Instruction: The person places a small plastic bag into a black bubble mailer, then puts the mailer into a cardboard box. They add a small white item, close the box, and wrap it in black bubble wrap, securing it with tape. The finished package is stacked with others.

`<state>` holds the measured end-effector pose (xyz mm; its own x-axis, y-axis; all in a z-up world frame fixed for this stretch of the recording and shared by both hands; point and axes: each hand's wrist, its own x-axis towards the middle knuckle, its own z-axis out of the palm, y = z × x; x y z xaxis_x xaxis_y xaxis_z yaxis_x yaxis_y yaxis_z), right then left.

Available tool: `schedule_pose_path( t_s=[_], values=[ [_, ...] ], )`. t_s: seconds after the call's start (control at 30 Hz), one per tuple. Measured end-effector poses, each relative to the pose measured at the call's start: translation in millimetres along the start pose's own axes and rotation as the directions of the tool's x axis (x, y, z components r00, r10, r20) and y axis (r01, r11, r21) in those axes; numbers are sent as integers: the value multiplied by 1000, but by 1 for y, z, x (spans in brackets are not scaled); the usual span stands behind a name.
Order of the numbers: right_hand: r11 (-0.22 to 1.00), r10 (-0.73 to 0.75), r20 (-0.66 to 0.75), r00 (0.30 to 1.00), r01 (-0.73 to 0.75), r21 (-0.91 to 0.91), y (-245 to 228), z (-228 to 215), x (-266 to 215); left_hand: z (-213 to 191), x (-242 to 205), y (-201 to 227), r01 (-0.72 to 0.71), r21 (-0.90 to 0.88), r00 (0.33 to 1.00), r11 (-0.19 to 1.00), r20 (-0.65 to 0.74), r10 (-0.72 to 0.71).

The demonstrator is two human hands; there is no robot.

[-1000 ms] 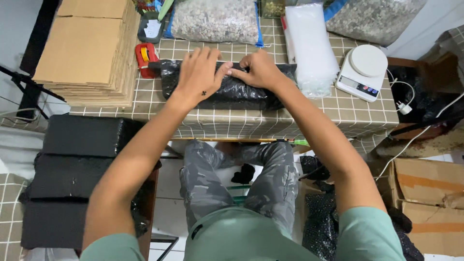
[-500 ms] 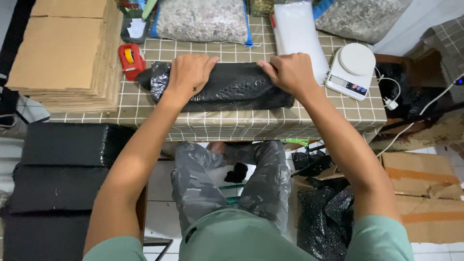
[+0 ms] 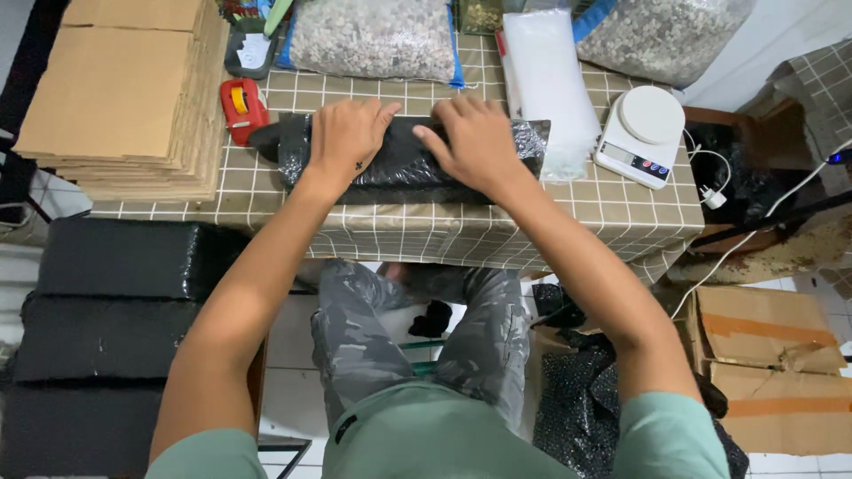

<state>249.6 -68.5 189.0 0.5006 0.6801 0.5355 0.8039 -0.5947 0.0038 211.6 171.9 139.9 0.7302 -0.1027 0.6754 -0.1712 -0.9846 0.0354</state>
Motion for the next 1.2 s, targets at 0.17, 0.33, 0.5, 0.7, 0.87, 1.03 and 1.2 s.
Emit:
schedule_pose_path(
  t_s=[0.17, 0.33, 0.5, 0.7, 0.87, 1.03, 1.2],
  values=[
    [989, 12, -54, 998, -4, 146, 1, 21, 15, -37, 5, 21, -24, 97, 982, 995, -186, 42],
    [984, 133, 218, 967, -155, 85, 19, 45, 19, -10, -2, -21, -112, 104, 990, 988, -72, 120],
    [984, 109, 259, 960, -142, 111, 17, 38, 23, -37, 18, -24, 32, 0, 943, 999, 332, -30],
    [984, 135, 283, 949, -163, 77, 17, 35, 23, -61, 18, -15, 64, -42, 921, 997, 388, -43],
    [983, 130, 269, 954, -159, 91, 27, 47, 24, -50, 31, -20, 188, -84, 873, 979, 470, -128],
    [982, 86, 165, 982, -112, 154, 24, 45, 26, -28, 20, -36, 260, -212, 885, 942, 442, -145],
    [990, 64, 169, 984, -84, 115, 27, 52, 27, -19, 0, -33, 190, -227, 970, 955, 192, -147]
  ],
)
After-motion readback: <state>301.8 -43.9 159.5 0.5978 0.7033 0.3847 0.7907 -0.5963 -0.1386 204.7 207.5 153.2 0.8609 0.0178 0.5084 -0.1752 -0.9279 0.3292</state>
